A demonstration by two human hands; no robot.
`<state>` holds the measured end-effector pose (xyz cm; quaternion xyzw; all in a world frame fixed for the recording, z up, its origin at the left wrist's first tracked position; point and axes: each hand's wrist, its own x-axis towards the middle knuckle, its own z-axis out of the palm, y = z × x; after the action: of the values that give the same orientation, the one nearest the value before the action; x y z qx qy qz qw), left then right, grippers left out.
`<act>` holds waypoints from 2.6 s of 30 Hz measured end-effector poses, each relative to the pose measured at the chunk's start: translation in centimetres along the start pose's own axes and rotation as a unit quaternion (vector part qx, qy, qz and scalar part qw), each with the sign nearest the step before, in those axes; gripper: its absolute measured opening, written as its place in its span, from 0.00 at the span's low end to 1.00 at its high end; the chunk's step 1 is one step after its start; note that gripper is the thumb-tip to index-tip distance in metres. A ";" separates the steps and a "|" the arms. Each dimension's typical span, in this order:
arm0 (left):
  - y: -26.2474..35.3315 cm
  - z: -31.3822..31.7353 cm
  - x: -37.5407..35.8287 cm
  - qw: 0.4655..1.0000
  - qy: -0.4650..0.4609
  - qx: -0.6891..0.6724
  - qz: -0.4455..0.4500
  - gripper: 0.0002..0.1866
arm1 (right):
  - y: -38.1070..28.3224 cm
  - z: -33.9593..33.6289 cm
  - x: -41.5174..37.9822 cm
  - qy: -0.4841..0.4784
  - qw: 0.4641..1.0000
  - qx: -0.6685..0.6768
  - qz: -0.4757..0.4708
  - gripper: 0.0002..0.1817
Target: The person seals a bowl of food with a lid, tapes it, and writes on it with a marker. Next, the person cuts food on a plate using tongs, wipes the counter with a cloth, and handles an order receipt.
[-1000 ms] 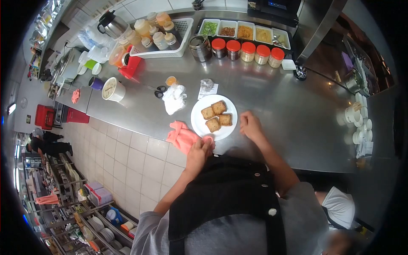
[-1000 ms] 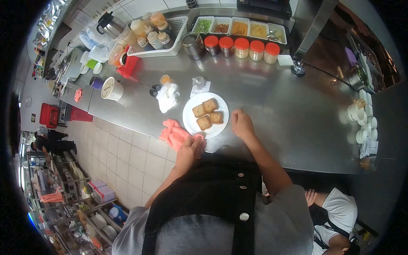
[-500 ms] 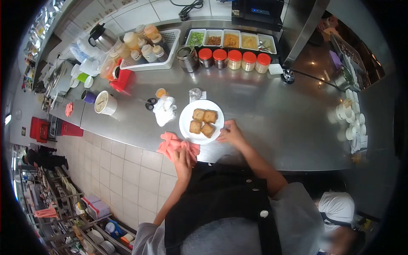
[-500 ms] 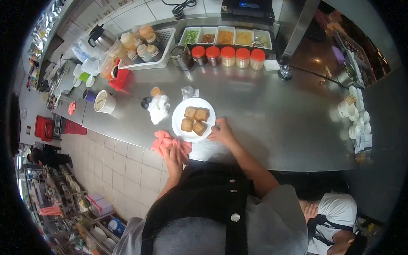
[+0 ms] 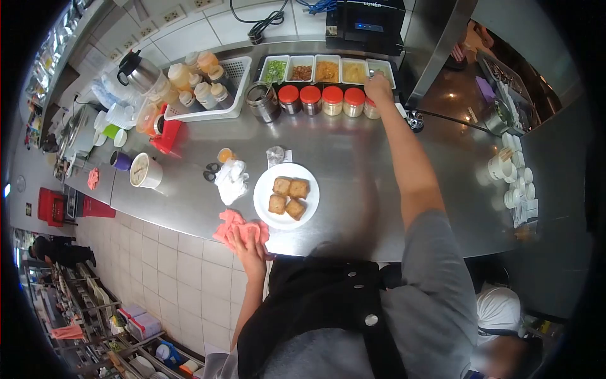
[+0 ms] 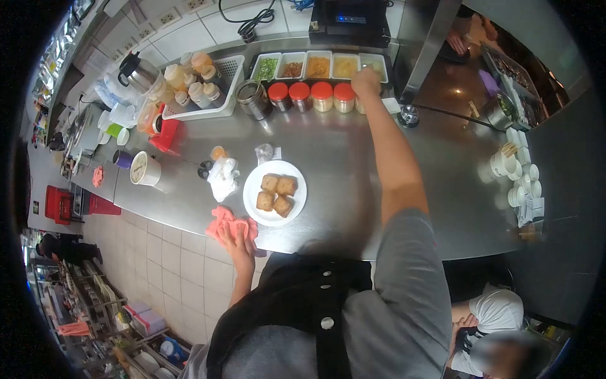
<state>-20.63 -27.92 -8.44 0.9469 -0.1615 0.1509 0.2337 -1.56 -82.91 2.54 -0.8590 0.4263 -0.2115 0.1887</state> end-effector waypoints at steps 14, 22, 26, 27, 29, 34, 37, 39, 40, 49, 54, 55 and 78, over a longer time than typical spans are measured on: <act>-0.2 -0.9 0.1 0.999 -0.027 0.000 -0.024 0.21 | 1.1 -1.8 3.7 -0.038 0.974 0.215 0.063 0.20; 4.4 -3.9 0.7 0.891 -0.316 -0.258 0.198 0.23 | 5.0 -3.7 2.0 -0.024 0.873 0.481 0.072 0.16; 8.8 -1.4 3.5 0.818 -0.395 -0.310 0.282 0.20 | 6.1 -6.5 -0.9 -0.081 0.735 0.654 0.158 0.11; 10.2 -0.8 4.4 0.795 -0.421 -0.305 0.313 0.23 | 6.2 -7.3 -2.0 -0.076 0.734 0.657 0.153 0.11; 13.3 1.1 5.5 0.769 -0.446 -0.301 0.345 0.25 | 7.0 -9.1 -5.3 -0.116 0.662 0.727 0.143 0.14; 19.7 6.3 7.1 0.894 -0.150 -0.155 0.392 0.25 | 8.5 -14.3 -14.1 -0.283 0.624 0.720 0.108 0.20; 20.6 2.9 8.0 0.881 -0.181 -0.249 0.360 0.22 | 9.9 -15.6 -17.9 -0.337 0.731 0.582 0.113 0.21; 17.4 2.1 7.1 0.870 -0.205 -0.269 0.359 0.23 | 10.4 -15.4 -20.9 -0.351 0.803 0.463 0.129 0.21; 15.4 1.4 6.6 0.860 -0.226 -0.287 0.357 0.23 | 10.0 -15.0 -22.6 -0.284 0.890 0.356 0.012 0.22; -6.8 -3.7 5.5 0.973 0.177 -0.098 -0.109 0.16 | 9.2 -9.3 -29.7 -0.203 0.958 -0.075 -0.189 0.20; -13.8 -2.1 8.5 0.805 0.233 -0.120 -0.532 0.28 | 10.8 -8.9 -24.7 -0.168 0.968 -0.129 -0.133 0.21; -13.9 -1.5 9.3 0.804 0.231 -0.121 -0.534 0.28 | 11.3 -8.9 -23.9 -0.141 0.971 -0.140 -0.130 0.22; -15.0 2.8 11.1 0.788 0.260 -0.004 -0.558 0.31 | 2.5 -8.3 -29.4 -0.228 0.935 0.137 -0.235 0.17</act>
<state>-4.40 -19.32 -12.73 0.7958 0.4616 0.2341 0.3143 -23.62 -61.64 2.34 -0.9257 0.1251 -0.1040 0.3415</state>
